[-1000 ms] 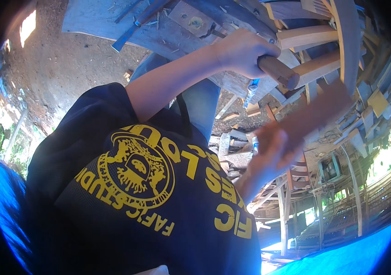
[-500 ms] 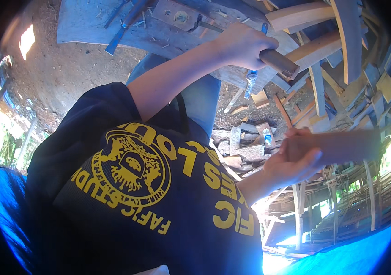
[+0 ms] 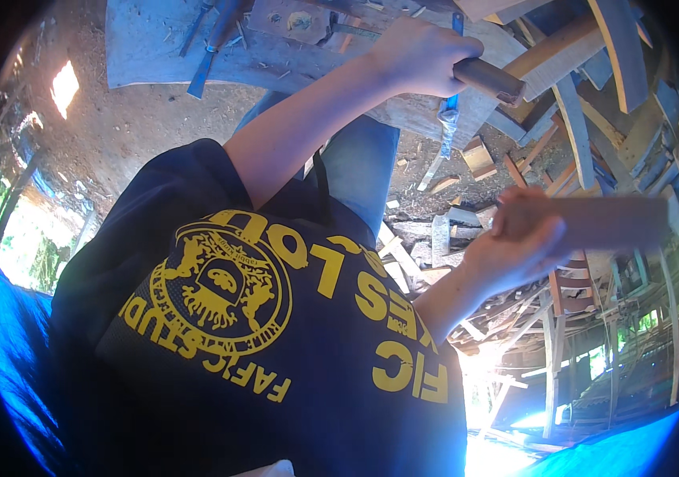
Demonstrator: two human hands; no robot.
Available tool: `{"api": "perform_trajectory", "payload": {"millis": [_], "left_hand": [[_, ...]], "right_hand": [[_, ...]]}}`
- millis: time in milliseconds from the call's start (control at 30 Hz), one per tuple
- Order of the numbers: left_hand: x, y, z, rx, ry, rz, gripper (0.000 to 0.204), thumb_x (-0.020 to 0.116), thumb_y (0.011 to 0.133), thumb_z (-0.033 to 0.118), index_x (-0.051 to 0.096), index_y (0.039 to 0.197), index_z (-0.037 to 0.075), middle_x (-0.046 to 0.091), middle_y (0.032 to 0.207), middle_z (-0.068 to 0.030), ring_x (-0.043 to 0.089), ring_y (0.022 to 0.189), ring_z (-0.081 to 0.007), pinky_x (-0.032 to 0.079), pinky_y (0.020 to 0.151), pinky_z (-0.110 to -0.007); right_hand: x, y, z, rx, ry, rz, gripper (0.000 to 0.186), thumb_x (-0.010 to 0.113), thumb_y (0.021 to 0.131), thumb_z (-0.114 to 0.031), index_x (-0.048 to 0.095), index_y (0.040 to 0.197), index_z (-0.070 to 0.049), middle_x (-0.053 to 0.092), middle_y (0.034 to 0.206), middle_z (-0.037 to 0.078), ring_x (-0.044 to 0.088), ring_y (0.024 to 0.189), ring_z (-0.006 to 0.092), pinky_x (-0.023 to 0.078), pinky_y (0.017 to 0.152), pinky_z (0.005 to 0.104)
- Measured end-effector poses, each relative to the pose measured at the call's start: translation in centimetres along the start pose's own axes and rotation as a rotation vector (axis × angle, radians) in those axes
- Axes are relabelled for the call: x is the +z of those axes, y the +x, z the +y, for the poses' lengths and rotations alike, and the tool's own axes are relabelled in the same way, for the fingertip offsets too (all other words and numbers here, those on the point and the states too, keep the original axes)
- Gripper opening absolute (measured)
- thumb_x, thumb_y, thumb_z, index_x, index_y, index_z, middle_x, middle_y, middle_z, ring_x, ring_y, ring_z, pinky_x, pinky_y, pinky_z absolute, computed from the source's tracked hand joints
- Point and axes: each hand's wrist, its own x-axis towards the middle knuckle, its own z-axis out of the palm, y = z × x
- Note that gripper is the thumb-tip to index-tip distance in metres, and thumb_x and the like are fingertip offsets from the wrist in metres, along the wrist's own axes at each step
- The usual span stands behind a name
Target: Chiseling and shaping a wooden block using a chisel and mallet on a workbench.
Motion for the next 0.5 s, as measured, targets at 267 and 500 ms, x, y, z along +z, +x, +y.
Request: {"api": "perform_trajectory", "payload": {"millis": [267, 500], "left_hand": [[0.8, -0.3, 0.8, 0.05, 0.041, -0.026, 0.02, 0.068, 0.069, 0.032, 0.064, 0.087, 0.025, 0.066, 0.068, -0.0015, 0.067, 0.062, -0.0237, 0.052, 0.054, -0.038], [3.7, -3.0, -0.7, 0.007, -0.114, -0.15, 0.02, 0.063, 0.077, 0.023, 0.067, 0.096, 0.02, 0.069, 0.076, -0.0024, 0.069, 0.073, -0.0239, 0.054, 0.062, -0.037]], "right_hand": [[-0.3, -0.7, -2.1, 0.047, -0.415, -0.251, 0.04, 0.064, 0.091, -0.024, 0.05, 0.118, 0.003, 0.066, 0.084, 0.01, 0.062, 0.069, 0.0121, 0.049, 0.062, 0.0233], [11.3, -0.8, -3.6, -0.433, -0.826, -1.131, 0.049, 0.06, 0.086, -0.017, 0.052, 0.133, -0.008, 0.067, 0.102, 0.018, 0.066, 0.084, 0.0247, 0.05, 0.066, 0.0316]]}}
